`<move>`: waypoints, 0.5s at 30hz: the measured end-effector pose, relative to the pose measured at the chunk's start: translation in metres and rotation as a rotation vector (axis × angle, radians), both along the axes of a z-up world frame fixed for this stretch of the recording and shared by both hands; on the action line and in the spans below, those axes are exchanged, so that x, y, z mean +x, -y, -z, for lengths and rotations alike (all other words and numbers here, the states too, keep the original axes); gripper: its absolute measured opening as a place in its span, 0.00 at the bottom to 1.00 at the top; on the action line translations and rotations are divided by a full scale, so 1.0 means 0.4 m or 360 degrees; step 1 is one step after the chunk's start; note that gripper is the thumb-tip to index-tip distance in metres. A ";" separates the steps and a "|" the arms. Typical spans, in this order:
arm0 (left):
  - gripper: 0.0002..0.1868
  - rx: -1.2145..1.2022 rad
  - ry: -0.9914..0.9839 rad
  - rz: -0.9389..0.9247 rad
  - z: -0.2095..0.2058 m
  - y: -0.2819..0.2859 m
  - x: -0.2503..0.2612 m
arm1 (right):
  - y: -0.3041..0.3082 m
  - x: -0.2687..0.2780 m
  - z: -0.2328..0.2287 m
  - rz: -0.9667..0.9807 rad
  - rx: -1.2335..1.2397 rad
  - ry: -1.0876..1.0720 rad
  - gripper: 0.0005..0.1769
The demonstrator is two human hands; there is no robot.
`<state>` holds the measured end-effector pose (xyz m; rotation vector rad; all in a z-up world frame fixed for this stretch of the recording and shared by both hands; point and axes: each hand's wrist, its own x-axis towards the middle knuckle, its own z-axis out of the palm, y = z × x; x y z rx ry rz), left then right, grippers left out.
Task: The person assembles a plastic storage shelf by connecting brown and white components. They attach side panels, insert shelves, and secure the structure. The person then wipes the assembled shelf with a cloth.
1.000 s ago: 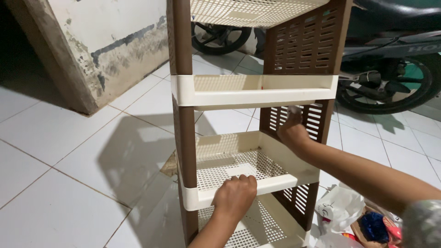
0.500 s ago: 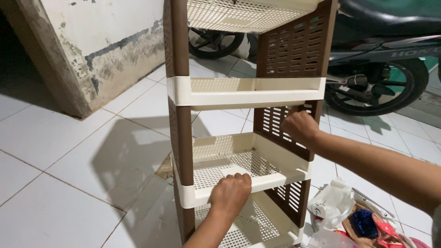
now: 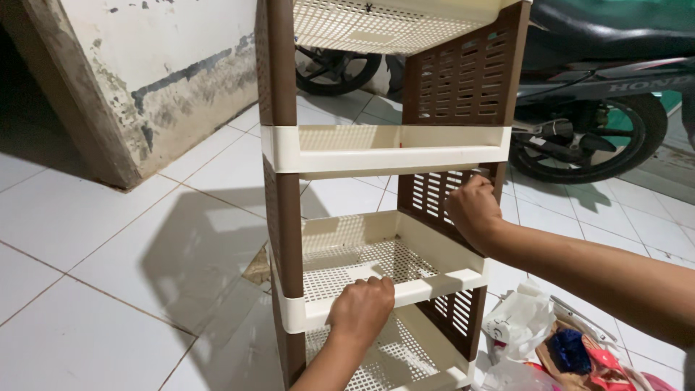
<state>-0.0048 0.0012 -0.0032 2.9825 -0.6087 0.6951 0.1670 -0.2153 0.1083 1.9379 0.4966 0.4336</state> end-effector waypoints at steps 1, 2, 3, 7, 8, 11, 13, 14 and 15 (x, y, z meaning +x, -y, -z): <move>0.02 0.0014 -0.0042 0.0002 0.001 0.001 -0.004 | 0.018 0.022 0.025 -0.0078 0.0107 -0.0038 0.04; 0.02 0.0030 -0.0076 -0.0004 0.000 -0.002 -0.002 | 0.032 0.058 0.050 -0.0166 0.0216 -0.0069 0.05; 0.02 0.0021 -0.0061 0.0008 -0.002 -0.003 -0.001 | 0.050 0.097 0.076 -0.0193 0.0318 -0.0090 0.06; 0.02 0.0011 -0.0024 0.0028 0.004 -0.006 -0.004 | 0.017 0.266 0.182 -0.0295 0.0584 -0.0132 0.10; 0.02 0.0016 -0.0023 0.0043 0.007 -0.003 -0.006 | 0.004 0.288 0.197 -0.0301 0.0618 -0.0130 0.10; 0.02 -0.0036 0.0039 0.0028 0.016 -0.002 -0.004 | -0.062 0.314 0.216 -0.0105 0.0526 -0.0326 0.09; 0.02 -0.0068 0.0076 0.0021 0.022 0.001 -0.002 | -0.098 0.331 0.216 -0.0315 0.0329 0.0076 0.11; 0.02 -0.0084 0.0097 0.0010 0.024 0.000 0.000 | -0.125 0.353 0.217 -0.0416 0.0296 0.0258 0.12; 0.02 -0.0086 0.0111 0.0018 0.027 0.001 0.000 | -0.147 0.378 0.221 -0.0454 0.0296 0.0334 0.12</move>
